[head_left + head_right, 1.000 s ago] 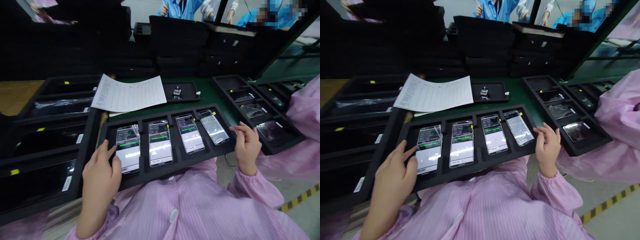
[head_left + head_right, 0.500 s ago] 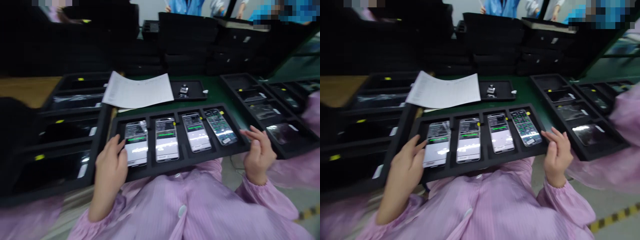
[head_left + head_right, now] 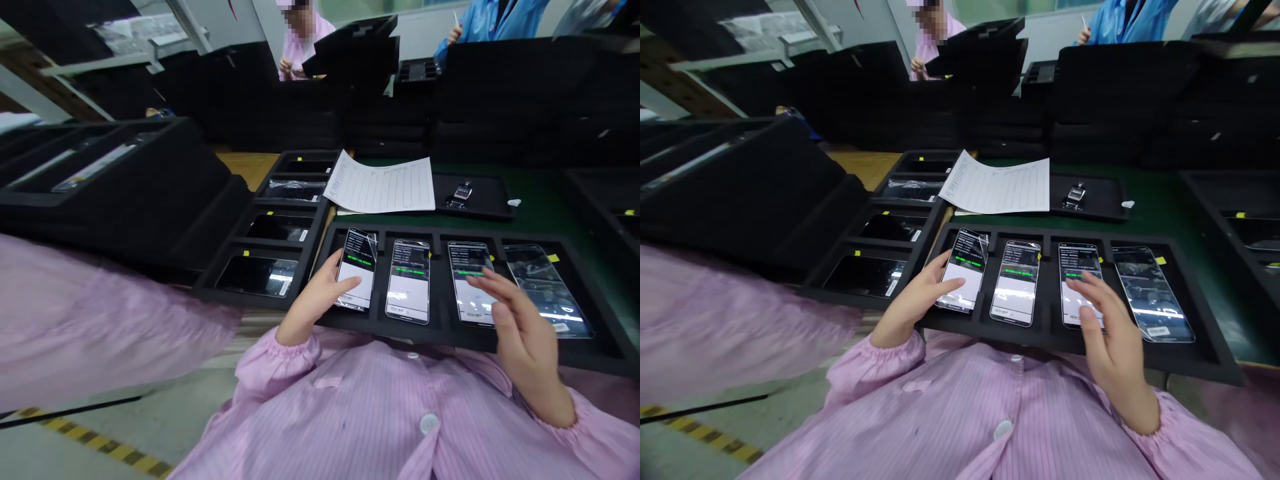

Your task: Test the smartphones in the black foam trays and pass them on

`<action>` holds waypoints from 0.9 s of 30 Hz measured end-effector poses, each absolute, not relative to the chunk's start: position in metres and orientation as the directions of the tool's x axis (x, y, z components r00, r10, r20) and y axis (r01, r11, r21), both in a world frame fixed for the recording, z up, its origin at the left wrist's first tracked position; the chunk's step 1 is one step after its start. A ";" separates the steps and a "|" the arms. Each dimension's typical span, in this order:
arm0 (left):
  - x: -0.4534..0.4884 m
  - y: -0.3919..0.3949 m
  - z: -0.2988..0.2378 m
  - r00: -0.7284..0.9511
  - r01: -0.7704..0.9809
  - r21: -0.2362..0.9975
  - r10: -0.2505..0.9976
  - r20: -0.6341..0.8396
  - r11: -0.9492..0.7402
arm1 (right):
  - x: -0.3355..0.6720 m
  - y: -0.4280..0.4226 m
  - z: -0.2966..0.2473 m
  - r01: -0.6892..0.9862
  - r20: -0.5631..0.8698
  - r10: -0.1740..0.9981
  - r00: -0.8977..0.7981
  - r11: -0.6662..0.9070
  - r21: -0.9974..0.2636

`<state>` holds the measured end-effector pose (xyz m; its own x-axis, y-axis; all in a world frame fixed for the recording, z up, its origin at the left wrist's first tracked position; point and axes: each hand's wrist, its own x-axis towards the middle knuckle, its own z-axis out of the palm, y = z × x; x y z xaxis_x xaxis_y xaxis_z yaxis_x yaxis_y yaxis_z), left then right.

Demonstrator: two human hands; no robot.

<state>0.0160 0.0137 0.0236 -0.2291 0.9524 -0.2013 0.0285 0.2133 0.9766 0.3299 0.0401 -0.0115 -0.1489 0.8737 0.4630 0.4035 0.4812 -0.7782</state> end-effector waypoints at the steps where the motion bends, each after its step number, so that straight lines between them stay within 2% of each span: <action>1: 0.014 0.016 0.027 -0.156 -0.002 0.970 0.958 -0.239 0.242 | 0.325 0.040 -0.007 0.357 0.416 0.887 -0.199 0.461 -0.812; 3: 0.016 0.018 0.035 -0.112 -0.068 0.975 0.970 -0.218 0.211 | 0.311 0.040 0.000 0.249 0.240 0.900 -0.365 0.343 -0.906; 5: 0.030 0.018 0.043 -0.170 -0.165 0.982 0.979 -0.116 0.087 | 0.294 0.039 0.006 0.132 0.037 0.818 -0.573 0.137 -0.982; 6: 0.040 0.016 0.047 -0.216 -0.207 0.978 0.975 -0.053 0.008 | 0.284 0.038 0.008 0.066 -0.020 0.753 -0.658 0.031 -0.997; 8: 0.064 0.012 0.052 -0.316 -0.239 0.960 0.946 0.066 -0.146 | 0.264 0.035 0.012 -0.103 -0.013 0.662 -0.749 -0.135 -0.985; 10: 0.087 0.006 0.055 -0.411 -0.203 0.941 0.896 0.169 -0.271 | 0.247 0.032 0.014 -0.269 0.056 0.670 -0.741 -0.219 -0.938; 13: 0.107 0.000 0.052 -0.491 -0.121 0.920 0.828 0.272 -0.374 | 0.233 0.033 0.013 -0.334 0.073 0.755 -0.652 -0.199 -0.921; 17: 0.112 -0.002 0.045 -0.497 -0.093 0.928 0.824 0.271 -0.361 | 0.231 0.036 0.010 -0.243 0.073 0.824 -0.561 -0.080 -0.967; 23: 0.120 -0.002 0.041 -0.556 -0.131 0.931 0.802 0.215 -0.341 | 0.236 0.033 0.010 -0.143 0.170 0.843 -0.510 0.111 -0.983; 27: 0.102 0.006 0.048 -0.611 -0.028 0.945 0.754 0.242 -0.326 | 0.249 0.033 0.012 -0.127 0.234 0.850 -0.471 0.197 -0.972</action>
<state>0.1021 0.0057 0.0475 -0.6109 0.7538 0.2421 -0.0280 -0.3262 0.9449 0.2486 0.0332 0.0125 -0.4713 0.8503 0.2341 -0.1268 0.1973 -0.9721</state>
